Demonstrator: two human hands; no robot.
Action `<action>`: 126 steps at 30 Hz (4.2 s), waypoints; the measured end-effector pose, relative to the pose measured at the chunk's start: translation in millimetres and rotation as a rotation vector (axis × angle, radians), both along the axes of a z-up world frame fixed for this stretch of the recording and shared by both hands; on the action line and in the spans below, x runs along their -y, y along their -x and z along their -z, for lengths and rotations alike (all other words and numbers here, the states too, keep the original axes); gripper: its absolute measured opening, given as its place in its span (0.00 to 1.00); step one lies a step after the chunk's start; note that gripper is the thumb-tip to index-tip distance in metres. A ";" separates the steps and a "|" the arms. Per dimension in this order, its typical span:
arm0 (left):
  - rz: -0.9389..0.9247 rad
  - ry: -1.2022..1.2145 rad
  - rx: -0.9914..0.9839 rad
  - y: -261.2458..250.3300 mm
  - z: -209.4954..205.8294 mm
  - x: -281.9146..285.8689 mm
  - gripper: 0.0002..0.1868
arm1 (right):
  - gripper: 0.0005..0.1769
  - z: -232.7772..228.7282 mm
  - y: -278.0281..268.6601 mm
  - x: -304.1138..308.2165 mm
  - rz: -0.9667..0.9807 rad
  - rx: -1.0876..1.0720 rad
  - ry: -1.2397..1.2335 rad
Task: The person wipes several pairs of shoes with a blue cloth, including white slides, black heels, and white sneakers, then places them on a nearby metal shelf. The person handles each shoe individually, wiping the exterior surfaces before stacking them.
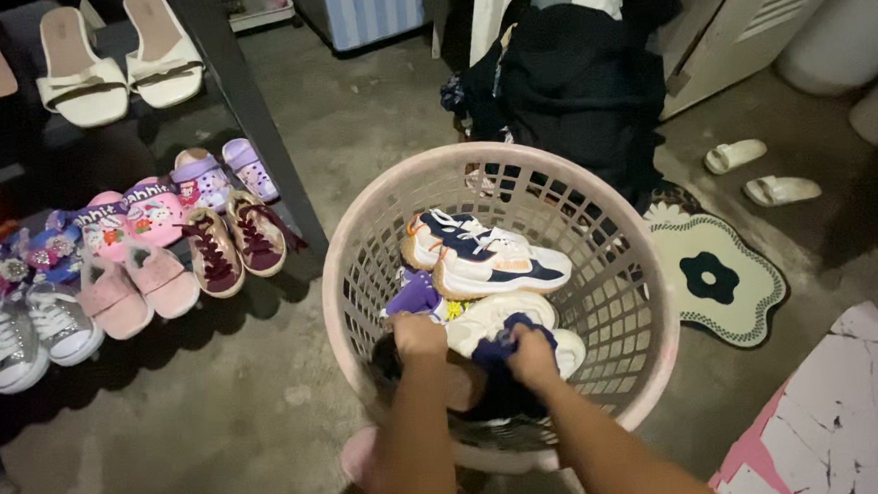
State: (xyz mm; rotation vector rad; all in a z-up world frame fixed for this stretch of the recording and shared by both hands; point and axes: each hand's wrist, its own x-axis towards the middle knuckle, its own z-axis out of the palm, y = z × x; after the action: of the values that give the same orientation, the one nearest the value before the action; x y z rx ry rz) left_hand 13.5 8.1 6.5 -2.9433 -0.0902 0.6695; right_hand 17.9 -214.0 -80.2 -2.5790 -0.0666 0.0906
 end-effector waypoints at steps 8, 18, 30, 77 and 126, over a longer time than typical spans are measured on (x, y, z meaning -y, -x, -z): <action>-0.209 0.576 -0.015 -1.7 -70.9 -58.0 0.19 | 0.20 -121.4 -29.2 66.5 0.500 0.024 -1.526; -0.914 2.405 -0.298 70.3 -160.6 62.2 0.18 | 0.21 -335.3 101.3 19.1 -0.117 0.193 -0.778; -1.043 2.416 -0.010 71.0 -160.4 101.0 0.21 | 0.21 -354.2 -5.6 -11.2 -0.032 0.746 -0.439; -0.114 0.727 0.875 113.5 -329.6 99.0 0.39 | 0.22 -340.6 -82.7 -6.5 0.407 0.206 -1.334; -0.615 1.765 0.736 69.8 -217.9 56.9 0.24 | 0.27 -388.7 64.5 -39.6 -0.649 0.665 -0.077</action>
State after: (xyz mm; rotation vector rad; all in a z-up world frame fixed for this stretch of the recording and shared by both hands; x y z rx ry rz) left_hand -56.3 -48.9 224.4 -4.6465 -0.9047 -1.0680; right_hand -46.6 -174.4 308.5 -2.2987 -1.1150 -0.5191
